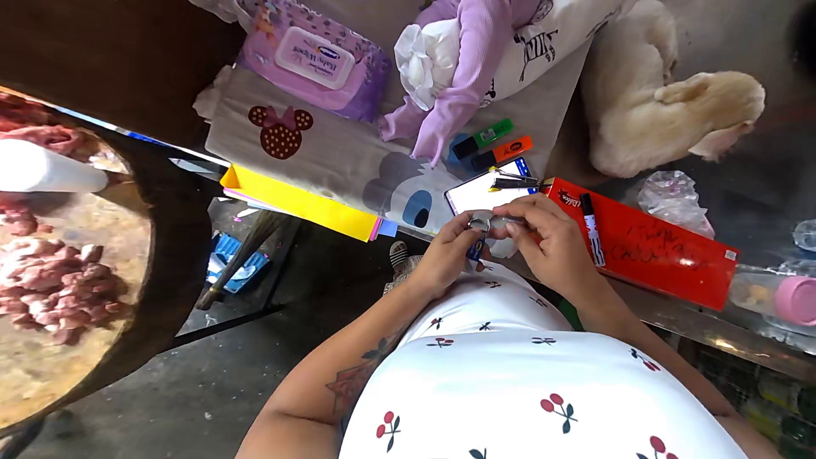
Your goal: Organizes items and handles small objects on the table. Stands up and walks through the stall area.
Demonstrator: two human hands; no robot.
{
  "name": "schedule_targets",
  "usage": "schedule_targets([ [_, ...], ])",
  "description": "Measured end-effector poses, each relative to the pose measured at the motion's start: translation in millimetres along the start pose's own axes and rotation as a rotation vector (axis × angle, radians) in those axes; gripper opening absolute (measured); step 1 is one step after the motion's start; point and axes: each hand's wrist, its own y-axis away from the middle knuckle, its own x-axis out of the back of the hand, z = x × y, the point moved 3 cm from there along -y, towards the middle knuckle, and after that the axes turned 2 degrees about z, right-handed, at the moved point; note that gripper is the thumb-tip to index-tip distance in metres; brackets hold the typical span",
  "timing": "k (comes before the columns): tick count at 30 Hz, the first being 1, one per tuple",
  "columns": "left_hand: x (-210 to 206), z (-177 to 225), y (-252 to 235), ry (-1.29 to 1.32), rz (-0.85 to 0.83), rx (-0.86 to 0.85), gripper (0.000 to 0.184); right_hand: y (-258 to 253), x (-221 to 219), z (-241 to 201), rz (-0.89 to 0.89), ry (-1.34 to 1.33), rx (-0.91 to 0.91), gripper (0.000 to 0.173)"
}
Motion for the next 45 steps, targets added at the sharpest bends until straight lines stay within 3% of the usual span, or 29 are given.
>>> schedule_targets([
  [8,-1,-4,-3,0.043,-0.003,0.029,0.038,6,-27,3,0.091,0.178,0.201,0.024],
  [14,14,1,-2,0.087,0.031,0.022,0.032,12,3,19,0.132,0.127,0.078,0.026],
  [18,60,25,10,0.044,0.274,-0.048,0.031,32,57,71,0.182,0.334,-0.197,0.036],
  [22,112,54,26,-0.021,0.492,-0.148,0.028,54,76,109,0.159,0.391,-0.403,0.048],
  [27,169,86,30,-0.16,0.722,-0.302,0.021,63,63,121,0.142,0.36,-0.425,0.048],
  [32,238,136,18,-0.688,0.922,-0.25,0.038,57,60,119,0.153,0.356,-0.404,0.043],
  [37,249,181,-6,-1.086,0.899,-0.149,0.038,27,49,78,0.139,0.305,-0.202,0.039],
  [42,252,186,-24,-1.271,0.921,-0.068,0.035,-32,-34,13,-0.056,0.342,0.19,0.023],
  [45,251,172,-27,-1.238,0.957,-0.199,0.036,-68,-82,-5,-0.039,0.44,0.381,0.017],
])
